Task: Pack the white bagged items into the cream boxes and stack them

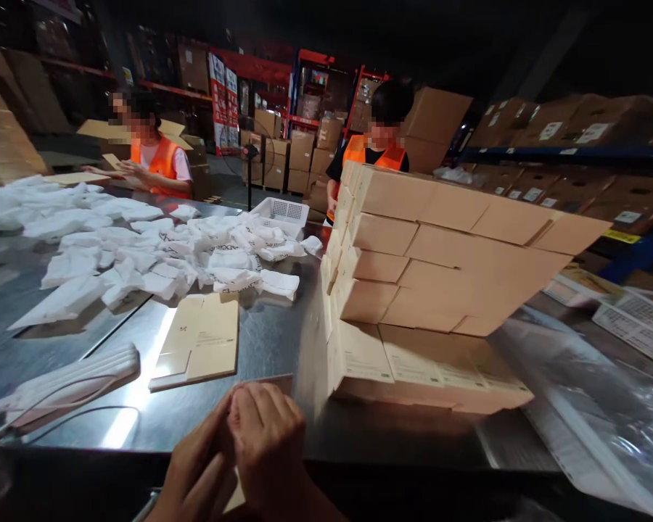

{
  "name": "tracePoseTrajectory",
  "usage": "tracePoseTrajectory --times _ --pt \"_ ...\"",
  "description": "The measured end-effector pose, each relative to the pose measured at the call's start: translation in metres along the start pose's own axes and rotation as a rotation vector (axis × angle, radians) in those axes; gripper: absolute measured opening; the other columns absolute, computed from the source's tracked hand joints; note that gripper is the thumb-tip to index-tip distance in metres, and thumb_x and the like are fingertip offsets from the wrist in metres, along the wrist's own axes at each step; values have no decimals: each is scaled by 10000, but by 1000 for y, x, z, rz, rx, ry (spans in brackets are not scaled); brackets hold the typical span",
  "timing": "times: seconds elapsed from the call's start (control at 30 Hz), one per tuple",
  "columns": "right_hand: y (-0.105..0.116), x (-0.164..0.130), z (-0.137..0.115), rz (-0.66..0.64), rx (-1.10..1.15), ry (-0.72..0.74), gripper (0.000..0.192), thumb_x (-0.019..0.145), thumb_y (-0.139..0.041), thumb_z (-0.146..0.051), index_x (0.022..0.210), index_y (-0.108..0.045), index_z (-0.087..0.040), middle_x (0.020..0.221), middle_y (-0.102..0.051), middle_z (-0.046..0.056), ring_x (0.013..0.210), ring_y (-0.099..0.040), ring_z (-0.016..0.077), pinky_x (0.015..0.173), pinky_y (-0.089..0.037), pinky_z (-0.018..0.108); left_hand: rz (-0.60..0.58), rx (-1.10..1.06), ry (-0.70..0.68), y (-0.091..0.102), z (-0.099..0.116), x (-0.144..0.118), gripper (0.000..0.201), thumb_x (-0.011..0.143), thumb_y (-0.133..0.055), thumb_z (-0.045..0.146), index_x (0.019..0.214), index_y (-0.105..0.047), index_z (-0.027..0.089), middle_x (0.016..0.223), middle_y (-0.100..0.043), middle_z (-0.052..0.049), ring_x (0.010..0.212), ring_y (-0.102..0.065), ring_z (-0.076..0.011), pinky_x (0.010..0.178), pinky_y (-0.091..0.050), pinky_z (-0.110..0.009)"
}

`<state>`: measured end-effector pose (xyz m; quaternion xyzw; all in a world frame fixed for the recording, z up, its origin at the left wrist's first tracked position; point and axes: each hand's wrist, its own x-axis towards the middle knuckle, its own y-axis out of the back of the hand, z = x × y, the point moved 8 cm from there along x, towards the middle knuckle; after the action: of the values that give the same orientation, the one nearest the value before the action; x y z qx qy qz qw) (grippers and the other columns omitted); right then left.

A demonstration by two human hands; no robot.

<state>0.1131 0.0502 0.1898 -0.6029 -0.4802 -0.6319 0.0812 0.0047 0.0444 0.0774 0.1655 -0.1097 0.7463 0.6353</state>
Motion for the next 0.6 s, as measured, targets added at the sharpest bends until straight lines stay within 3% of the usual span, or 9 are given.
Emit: tracePoseTrajectory --times 0.1,0.2,0.37,0.47,0.6 --pt "-2 -5 17 7 47 -97 275 971 -458 -111 768 -625 -191 657 -682 14 568 -662 142 537 -530 242 -65 -16 32 -5 -22 4 499 926 -520 231 1422 -574 247 1378 -682 -45 1230 -665 -262 1041 -530 -343" --pt "-3 -8 20 -33 109 -64 254 1002 -440 -118 894 -664 -168 766 -737 37 674 -720 153 621 -592 241 -107 -3 23 -9 -34 4 532 918 -524 197 1446 -543 258 1408 -656 -39 1259 -646 -260 1052 -527 -342" --pt "0 -14 12 -57 64 -3 266 1009 -435 -102 1012 -699 -138 876 -779 76 766 -753 193 701 -642 283 -125 -8 -110 -14 -24 -1 540 961 -503 253 1500 -461 282 1447 -618 -53 1280 -627 -258 1055 -515 -338" --pt "-1 -17 12 -42 65 -26 271 1000 -436 -103 969 -699 -160 830 -769 69 714 -741 201 651 -638 298 -148 16 -156 -17 -18 -2 541 953 -555 287 1488 -481 264 1401 -654 -76 1231 -663 -266 1009 -546 -321" --pt "-5 -18 19 -3 100 -127 259 942 -485 -92 816 -664 -230 707 -724 32 606 -701 205 548 -601 314 -118 13 -95 -20 -26 -4 516 950 -547 326 1459 -529 240 1410 -651 -85 1270 -637 -269 1048 -520 -330"
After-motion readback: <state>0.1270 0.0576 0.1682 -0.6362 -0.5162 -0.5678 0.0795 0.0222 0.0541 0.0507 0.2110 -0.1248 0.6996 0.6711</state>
